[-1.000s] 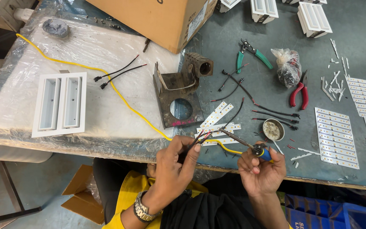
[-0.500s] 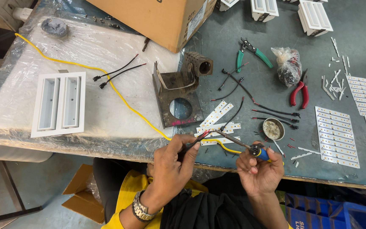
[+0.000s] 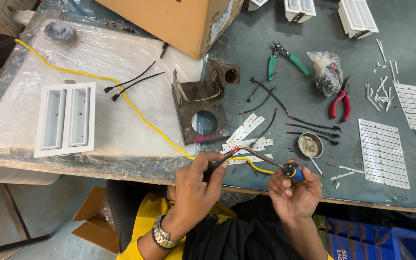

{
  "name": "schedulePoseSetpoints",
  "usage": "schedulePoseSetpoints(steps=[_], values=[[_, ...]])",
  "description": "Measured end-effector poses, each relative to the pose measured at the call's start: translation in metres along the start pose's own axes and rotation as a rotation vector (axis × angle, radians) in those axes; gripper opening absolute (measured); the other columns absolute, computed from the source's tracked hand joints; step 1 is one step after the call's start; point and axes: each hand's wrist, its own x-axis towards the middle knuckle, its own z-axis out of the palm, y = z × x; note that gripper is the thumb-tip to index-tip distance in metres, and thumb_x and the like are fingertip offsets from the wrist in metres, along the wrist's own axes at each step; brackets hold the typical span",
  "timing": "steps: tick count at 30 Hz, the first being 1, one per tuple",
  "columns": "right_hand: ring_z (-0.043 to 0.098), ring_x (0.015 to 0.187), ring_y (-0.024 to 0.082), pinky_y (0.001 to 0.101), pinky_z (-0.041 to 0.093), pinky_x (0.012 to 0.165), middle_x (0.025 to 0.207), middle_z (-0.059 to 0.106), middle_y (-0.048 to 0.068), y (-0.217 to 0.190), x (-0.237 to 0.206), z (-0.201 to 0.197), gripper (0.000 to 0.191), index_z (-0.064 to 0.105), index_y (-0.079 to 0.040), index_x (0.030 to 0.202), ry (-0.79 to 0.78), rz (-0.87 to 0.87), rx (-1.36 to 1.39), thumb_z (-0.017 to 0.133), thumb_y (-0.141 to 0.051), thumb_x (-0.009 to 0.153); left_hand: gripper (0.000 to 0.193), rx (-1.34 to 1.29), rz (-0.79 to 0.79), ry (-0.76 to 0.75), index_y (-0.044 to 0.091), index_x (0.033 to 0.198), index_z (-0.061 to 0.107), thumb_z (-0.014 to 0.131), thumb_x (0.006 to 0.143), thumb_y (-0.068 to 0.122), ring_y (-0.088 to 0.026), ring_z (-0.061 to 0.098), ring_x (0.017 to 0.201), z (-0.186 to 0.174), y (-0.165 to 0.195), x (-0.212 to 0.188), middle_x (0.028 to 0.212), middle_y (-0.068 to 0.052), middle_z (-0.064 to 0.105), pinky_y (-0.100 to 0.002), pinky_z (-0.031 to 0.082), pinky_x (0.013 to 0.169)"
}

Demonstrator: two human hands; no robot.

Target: The person solders wires to LED strips using a soldering iron and solder paste. They repeatedly tin wire ends, apply solder, and place the finished wires on the table.

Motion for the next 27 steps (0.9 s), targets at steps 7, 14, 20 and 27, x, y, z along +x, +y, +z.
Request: schedulePoseSetpoints(steps=[7,14,20,27], values=[[0.047,0.055,0.009,0.0235,0.035,0.054,0.074,0.064,0.009,-0.0004,0.0014,-0.0011,0.036,0.069,0.002,0.11,-0.016,-0.004,-0.009,0.061,-0.031,0.098,0.011,-0.021,-0.019,-0.007,-0.001,0.103,0.064,0.071,0.096,0.005,-0.005,0.05,0.052,-0.0004,0.0008,0.0004,0.065,-0.003,0.062,-0.024,0.038,0.046],[0.046,0.055,0.009,0.0235,0.035,0.054,0.074,0.063,0.008,-0.0009,0.002,-0.0034,0.036,0.069,0.001,0.11,0.008,-0.007,-0.003,0.061,-0.032,0.098,0.012,-0.009,-0.015,-0.005,-0.001,0.103,0.065,0.071,0.096,0.005,-0.004,0.05,0.052,-0.0005,0.0002,0.0002,0.065,-0.003,0.062,-0.024,0.038,0.046],[0.046,0.055,0.009,0.0238,0.034,0.054,0.073,0.062,0.007,-0.0012,0.0042,-0.005,0.035,0.069,0.0,0.11,0.032,-0.002,-0.001,0.061,-0.032,0.097,0.011,-0.074,-0.06,-0.031,-0.001,0.103,0.064,0.07,0.097,0.005,-0.003,0.051,0.053,-0.0012,0.0013,-0.0006,0.065,-0.003,0.064,-0.023,0.037,0.047],[0.046,0.055,0.009,0.0242,0.034,0.054,0.073,0.062,0.008,-0.0022,0.0034,-0.0078,0.036,0.069,0.001,0.109,0.025,0.005,0.0,0.061,-0.031,0.097,0.011,-0.095,-0.128,-0.066,-0.001,0.102,0.064,0.069,0.097,0.007,-0.003,0.051,0.058,0.0012,0.0018,0.0012,0.067,-0.003,0.066,-0.023,0.039,0.051]])
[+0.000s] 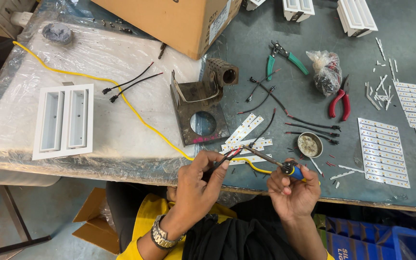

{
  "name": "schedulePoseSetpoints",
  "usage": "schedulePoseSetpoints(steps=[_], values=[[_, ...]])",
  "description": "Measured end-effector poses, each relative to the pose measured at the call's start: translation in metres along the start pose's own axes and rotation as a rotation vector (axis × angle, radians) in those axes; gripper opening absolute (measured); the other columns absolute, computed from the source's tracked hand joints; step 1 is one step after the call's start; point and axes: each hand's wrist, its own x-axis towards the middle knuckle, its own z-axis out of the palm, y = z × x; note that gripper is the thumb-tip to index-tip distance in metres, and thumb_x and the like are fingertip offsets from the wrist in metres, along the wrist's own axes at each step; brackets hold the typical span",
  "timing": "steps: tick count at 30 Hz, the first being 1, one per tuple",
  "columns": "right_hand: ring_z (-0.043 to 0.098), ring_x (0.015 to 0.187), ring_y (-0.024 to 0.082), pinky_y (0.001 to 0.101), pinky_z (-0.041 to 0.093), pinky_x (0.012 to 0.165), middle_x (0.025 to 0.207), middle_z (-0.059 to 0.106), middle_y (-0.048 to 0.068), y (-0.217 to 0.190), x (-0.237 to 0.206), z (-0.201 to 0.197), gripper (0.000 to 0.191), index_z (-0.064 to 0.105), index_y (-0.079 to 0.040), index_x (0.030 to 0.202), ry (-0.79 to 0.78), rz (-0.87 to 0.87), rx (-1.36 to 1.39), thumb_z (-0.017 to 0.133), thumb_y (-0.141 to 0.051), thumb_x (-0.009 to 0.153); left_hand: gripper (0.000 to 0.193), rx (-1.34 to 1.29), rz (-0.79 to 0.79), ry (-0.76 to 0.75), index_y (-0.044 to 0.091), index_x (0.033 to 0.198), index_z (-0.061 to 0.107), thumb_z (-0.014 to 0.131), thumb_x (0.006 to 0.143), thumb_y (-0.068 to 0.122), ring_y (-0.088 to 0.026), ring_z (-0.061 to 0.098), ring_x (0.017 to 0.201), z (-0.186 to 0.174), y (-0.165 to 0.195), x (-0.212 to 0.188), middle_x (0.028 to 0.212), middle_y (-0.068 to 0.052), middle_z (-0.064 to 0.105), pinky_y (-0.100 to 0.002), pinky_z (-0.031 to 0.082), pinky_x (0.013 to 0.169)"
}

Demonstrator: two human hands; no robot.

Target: The person solders wires to LED strips using a soldering iron and solder paste. They repeatedly tin wire ends, apply solder, and place the finished wires on the table.

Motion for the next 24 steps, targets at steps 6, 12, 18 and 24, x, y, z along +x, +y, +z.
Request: schedulePoseSetpoints(steps=[6,12,18,24], values=[[0.047,0.056,0.01,0.0239,0.035,0.055,0.074,0.063,0.008,0.0005,0.0001,0.0,0.035,0.068,0.002,0.109,-0.036,0.008,0.001,0.06,-0.03,0.099,0.012,-0.026,-0.018,-0.017,-0.002,0.101,0.063,0.068,0.098,0.009,-0.002,0.053,0.06,-0.0001,-0.0013,0.0004,0.07,-0.003,0.067,-0.023,0.041,0.052],[0.047,0.056,0.01,0.024,0.036,0.055,0.074,0.063,0.008,0.0008,0.0005,0.0003,0.035,0.068,0.002,0.109,-0.038,0.012,0.0,0.06,-0.031,0.098,0.012,-0.049,-0.017,-0.016,-0.002,0.102,0.063,0.068,0.098,0.008,-0.002,0.054,0.063,0.0008,-0.0042,0.0008,0.073,-0.003,0.068,-0.023,0.042,0.054],[0.047,0.056,0.01,0.0239,0.035,0.055,0.075,0.062,0.008,0.0008,0.0006,-0.001,0.036,0.069,0.002,0.11,-0.031,0.013,0.01,0.06,-0.031,0.098,0.012,-0.07,-0.005,-0.024,-0.002,0.102,0.063,0.067,0.099,0.008,-0.003,0.058,0.067,0.0003,-0.0048,0.0008,0.076,-0.003,0.07,-0.022,0.046,0.059],[0.045,0.056,0.01,0.0239,0.035,0.055,0.074,0.061,0.008,-0.0002,0.0007,-0.0027,0.036,0.069,0.001,0.11,-0.017,0.008,0.019,0.061,-0.032,0.098,0.011,-0.062,-0.016,-0.025,-0.002,0.102,0.063,0.068,0.098,0.008,-0.003,0.056,0.066,0.0004,-0.0042,0.0006,0.075,-0.004,0.07,-0.022,0.045,0.057]])
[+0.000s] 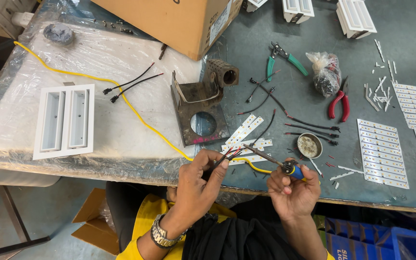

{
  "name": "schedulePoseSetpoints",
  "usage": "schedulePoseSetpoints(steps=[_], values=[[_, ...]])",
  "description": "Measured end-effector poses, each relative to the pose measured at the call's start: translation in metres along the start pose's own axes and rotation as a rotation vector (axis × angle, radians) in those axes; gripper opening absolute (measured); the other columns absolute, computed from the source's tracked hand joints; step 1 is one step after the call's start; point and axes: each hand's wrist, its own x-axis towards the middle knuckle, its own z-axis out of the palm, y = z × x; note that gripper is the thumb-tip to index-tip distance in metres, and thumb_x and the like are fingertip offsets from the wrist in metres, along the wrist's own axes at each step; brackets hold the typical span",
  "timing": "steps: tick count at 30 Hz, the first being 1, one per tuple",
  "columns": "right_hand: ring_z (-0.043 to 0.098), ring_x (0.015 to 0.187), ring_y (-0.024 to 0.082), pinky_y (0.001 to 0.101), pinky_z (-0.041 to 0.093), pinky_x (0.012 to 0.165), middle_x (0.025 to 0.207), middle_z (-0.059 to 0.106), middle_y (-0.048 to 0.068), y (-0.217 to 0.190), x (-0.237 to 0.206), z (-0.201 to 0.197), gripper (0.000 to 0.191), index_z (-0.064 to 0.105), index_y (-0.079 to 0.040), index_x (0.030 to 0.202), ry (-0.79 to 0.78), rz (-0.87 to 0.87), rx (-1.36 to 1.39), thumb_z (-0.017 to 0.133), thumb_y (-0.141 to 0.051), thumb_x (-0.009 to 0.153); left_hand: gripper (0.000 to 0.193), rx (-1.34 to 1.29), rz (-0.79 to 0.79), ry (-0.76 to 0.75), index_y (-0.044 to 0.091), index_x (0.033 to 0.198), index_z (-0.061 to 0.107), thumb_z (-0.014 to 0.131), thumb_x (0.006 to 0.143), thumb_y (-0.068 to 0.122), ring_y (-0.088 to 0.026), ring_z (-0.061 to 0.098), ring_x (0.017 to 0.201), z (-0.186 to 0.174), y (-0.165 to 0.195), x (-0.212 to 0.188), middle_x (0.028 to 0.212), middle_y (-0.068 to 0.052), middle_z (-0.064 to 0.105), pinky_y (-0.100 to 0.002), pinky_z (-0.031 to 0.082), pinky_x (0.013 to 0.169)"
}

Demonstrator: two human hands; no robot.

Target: The person solders wires to LED strips using a soldering iron and solder paste. They repeatedly tin wire ends, apply solder, and place the finished wires on the table.

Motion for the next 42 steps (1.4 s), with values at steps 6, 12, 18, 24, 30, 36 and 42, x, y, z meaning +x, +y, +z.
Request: schedulePoseSetpoints(steps=[6,12,18,24,30,36,42], values=[[0.045,0.056,0.009,0.0237,0.035,0.055,0.073,0.061,0.007,-0.002,0.001,0.0,0.036,0.07,0.001,0.11,0.04,-0.013,-0.008,0.061,-0.032,0.097,0.014,-0.076,-0.106,-0.043,-0.001,0.101,0.063,0.066,0.1,0.012,-0.001,0.051,0.067,-0.002,-0.002,0.0,0.073,0.001,0.063,-0.022,0.04,0.057],[0.044,0.055,0.009,0.0235,0.034,0.055,0.072,0.061,0.007,-0.002,0.003,0.001,0.036,0.071,0.0,0.11,0.046,-0.018,-0.02,0.062,-0.032,0.097,0.021,-0.336,-0.241,-0.15,0.001,0.109,0.06,0.057,0.103,0.021,-0.002,0.038,0.059,-0.008,-0.007,0.002,0.066,0.006,0.046,-0.022,0.032,0.053],[0.046,0.058,0.01,0.0241,0.035,0.056,0.074,0.061,0.008,0.0,0.007,0.002,0.034,0.069,0.0,0.108,-0.011,0.01,-0.001,0.061,-0.032,0.099,0.027,-0.345,-0.189,-0.216,0.002,0.099,0.058,0.049,0.11,0.025,-0.002,0.038,0.057,-0.007,-0.012,-0.002,0.065,0.006,0.043,-0.021,0.034,0.053],[0.047,0.058,0.01,0.0241,0.036,0.056,0.074,0.061,0.008,0.002,0.006,0.003,0.035,0.069,0.001,0.108,-0.022,0.024,0.004,0.06,-0.031,0.098,0.029,-0.472,-0.257,-0.249,0.002,0.094,0.057,0.051,0.109,0.025,-0.003,0.038,0.054,-0.005,-0.02,-0.003,0.065,0.006,0.042,-0.022,0.033,0.05],[0.047,0.058,0.011,0.0243,0.036,0.056,0.075,0.062,0.009,0.002,0.007,0.004,0.035,0.069,0.002,0.109,-0.036,0.024,0.008,0.059,-0.03,0.099,0.028,-0.469,-0.292,-0.22,0.002,0.094,0.059,0.052,0.108,0.025,-0.002,0.038,0.053,-0.003,-0.024,0.0,0.066,0.006,0.043,-0.022,0.032,0.048],[0.048,0.058,0.011,0.0241,0.036,0.056,0.074,0.062,0.009,0.002,0.006,0.005,0.035,0.07,0.002,0.109,-0.029,0.024,-0.001,0.059,-0.03,0.098,0.027,-0.462,-0.293,-0.203,0.002,0.094,0.059,0.053,0.108,0.024,-0.002,0.038,0.054,-0.002,-0.024,0.001,0.067,0.006,0.043,-0.022,0.032,0.048],[0.047,0.058,0.011,0.024,0.037,0.056,0.074,0.062,0.009,0.002,0.007,0.005,0.035,0.069,0.002,0.108,-0.041,0.025,0.002,0.06,-0.03,0.098,0.026,-0.499,-0.307,-0.206,0.002,0.094,0.059,0.053,0.108,0.023,-0.001,0.033,0.054,-0.003,-0.023,0.0,0.066,0.007,0.04,-0.022,0.027,0.047]])
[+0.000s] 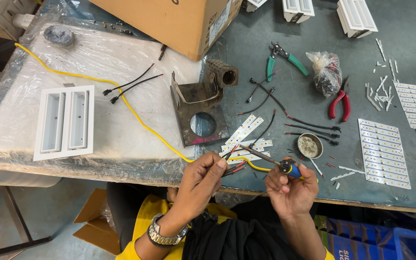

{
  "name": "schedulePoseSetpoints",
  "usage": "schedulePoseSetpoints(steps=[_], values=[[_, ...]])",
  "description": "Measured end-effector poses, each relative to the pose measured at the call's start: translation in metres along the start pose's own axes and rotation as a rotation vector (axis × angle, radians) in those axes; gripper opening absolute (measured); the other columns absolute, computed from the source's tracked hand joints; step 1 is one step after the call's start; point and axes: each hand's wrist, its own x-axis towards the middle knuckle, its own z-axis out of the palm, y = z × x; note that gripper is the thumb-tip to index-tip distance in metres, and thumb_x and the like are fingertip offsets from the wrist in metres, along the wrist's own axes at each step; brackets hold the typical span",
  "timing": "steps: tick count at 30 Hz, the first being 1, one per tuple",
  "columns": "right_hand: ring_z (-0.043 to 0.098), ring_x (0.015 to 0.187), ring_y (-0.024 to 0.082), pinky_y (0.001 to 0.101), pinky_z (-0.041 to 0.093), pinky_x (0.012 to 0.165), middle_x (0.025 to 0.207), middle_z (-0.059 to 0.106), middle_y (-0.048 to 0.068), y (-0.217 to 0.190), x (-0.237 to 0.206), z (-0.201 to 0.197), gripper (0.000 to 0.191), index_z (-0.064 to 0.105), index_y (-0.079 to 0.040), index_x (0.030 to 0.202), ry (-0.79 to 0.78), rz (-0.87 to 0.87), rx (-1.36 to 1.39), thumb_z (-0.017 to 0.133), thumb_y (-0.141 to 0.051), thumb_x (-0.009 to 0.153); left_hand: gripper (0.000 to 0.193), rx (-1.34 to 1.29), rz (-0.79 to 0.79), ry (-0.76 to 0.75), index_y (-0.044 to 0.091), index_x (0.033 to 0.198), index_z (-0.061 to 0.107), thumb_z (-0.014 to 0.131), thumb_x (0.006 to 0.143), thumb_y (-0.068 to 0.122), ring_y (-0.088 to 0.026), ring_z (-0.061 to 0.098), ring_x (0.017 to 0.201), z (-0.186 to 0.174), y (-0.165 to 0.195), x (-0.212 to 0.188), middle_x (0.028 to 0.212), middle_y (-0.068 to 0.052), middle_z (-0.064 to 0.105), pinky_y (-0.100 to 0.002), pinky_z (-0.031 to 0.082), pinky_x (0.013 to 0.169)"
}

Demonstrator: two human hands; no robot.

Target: The person solders wires to LED strips using a soldering iron and solder paste. They repeatedly tin wire ends, apply solder, and place the finished wires on the table.

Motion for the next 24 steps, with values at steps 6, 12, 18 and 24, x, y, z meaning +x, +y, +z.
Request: schedulePoseSetpoints(steps=[6,12,18,24], values=[[0.047,0.058,0.01,0.0243,0.036,0.056,0.074,0.061,0.009,-0.0001,0.0008,-0.0003,0.034,0.068,0.001,0.106,0.004,-0.002,-0.011,0.061,-0.031,0.097,0.025,0.019,0.015,-0.006,0.002,0.093,0.059,0.053,0.108,0.022,-0.001,0.03,0.053,-0.0004,0.0005,0.0002,0.064,0.009,0.039,-0.023,0.025,0.047],[0.047,0.058,0.01,0.0242,0.036,0.056,0.073,0.062,0.009,-0.0002,0.001,-0.001,0.034,0.069,0.001,0.106,0.009,0.003,-0.011,0.061,-0.031,0.096,0.025,0.031,0.014,0.001,0.002,0.093,0.059,0.053,0.108,0.022,0.0,0.03,0.053,-0.0004,0.0004,0.0001,0.063,0.009,0.038,-0.023,0.024,0.047],[0.047,0.058,0.011,0.0244,0.036,0.056,0.074,0.062,0.009,-0.0004,0.0012,-0.0013,0.035,0.07,0.001,0.108,0.005,0.003,-0.009,0.06,-0.03,0.096,0.025,0.042,0.012,0.006,0.002,0.093,0.059,0.053,0.108,0.022,0.0,0.03,0.053,-0.0006,0.0002,0.0002,0.063,0.009,0.039,-0.023,0.024,0.047],[0.047,0.058,0.01,0.0241,0.036,0.056,0.074,0.062,0.009,-0.0002,0.0016,-0.001,0.035,0.069,0.002,0.107,-0.001,-0.002,-0.003,0.06,-0.03,0.097,0.025,0.027,0.01,0.005,0.002,0.093,0.059,0.054,0.107,0.022,-0.001,0.03,0.053,-0.0008,-0.0015,0.0004,0.063,0.009,0.038,-0.023,0.024,0.047]])
